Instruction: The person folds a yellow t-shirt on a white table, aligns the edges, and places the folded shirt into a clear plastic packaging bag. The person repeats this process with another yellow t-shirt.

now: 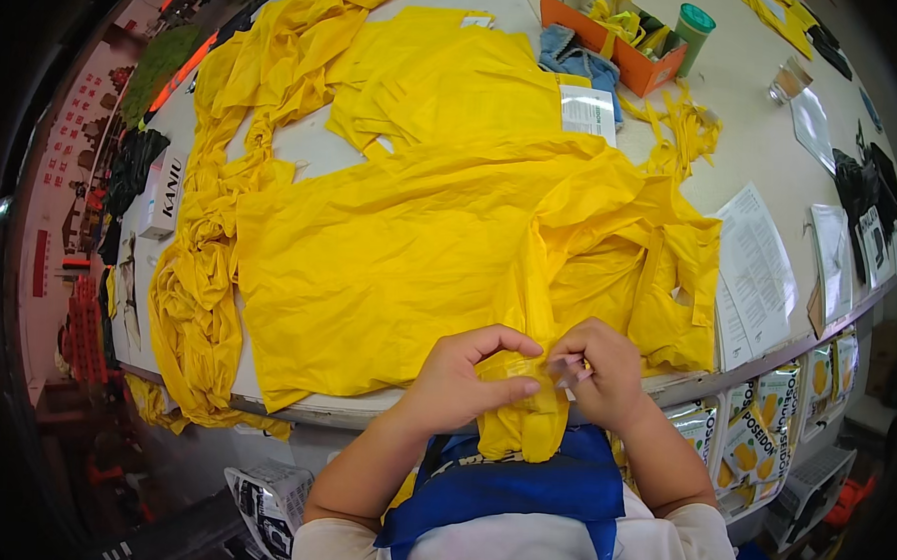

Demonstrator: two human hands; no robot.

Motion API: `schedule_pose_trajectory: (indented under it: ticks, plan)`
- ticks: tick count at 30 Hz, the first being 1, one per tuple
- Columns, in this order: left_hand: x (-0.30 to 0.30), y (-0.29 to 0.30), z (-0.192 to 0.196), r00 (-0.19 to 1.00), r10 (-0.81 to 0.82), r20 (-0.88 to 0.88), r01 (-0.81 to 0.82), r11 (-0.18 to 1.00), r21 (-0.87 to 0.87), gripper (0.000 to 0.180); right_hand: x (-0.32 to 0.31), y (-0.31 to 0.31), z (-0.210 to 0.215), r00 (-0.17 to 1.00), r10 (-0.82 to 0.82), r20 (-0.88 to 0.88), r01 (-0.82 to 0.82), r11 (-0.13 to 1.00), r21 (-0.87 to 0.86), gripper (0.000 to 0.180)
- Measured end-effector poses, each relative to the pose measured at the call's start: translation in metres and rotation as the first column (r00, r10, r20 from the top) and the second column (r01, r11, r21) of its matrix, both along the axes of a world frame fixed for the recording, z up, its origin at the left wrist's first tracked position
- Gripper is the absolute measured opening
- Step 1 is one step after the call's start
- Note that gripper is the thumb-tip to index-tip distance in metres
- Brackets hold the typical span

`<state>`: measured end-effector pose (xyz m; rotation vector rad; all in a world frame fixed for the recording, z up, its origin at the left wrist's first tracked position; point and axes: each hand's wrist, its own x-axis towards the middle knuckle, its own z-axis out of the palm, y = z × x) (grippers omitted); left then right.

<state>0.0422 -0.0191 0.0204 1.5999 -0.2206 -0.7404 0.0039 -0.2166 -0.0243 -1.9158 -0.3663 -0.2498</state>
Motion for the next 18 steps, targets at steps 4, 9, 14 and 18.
schedule_pose_trajectory:
  ticks: [4,9,14,18]
  plan:
    - [-0.002,-0.006,0.0,0.981,-0.055,0.184,0.028,0.989,0.146,0.028,-0.008,0.001,0.01,0.912,0.13,-0.389,0.003,0.947,0.322,0.008]
    - [-0.006,-0.001,-0.003,0.997,0.06,0.044,-0.063,0.995,0.082,0.028,-0.006,-0.009,0.004,0.974,-0.078,-0.215,0.152,0.922,0.357,0.014]
    - [-0.002,0.003,-0.004,0.988,0.097,-0.121,-0.1,0.995,-0.022,0.028,-0.005,-0.027,-0.009,0.994,-0.089,0.071,0.099,0.985,-0.145,0.034]
    - [-0.001,0.002,-0.003,0.986,0.106,-0.128,-0.11,0.994,-0.025,0.029,-0.003,-0.026,-0.001,0.989,-0.061,0.134,0.085,0.98,-0.182,0.037]
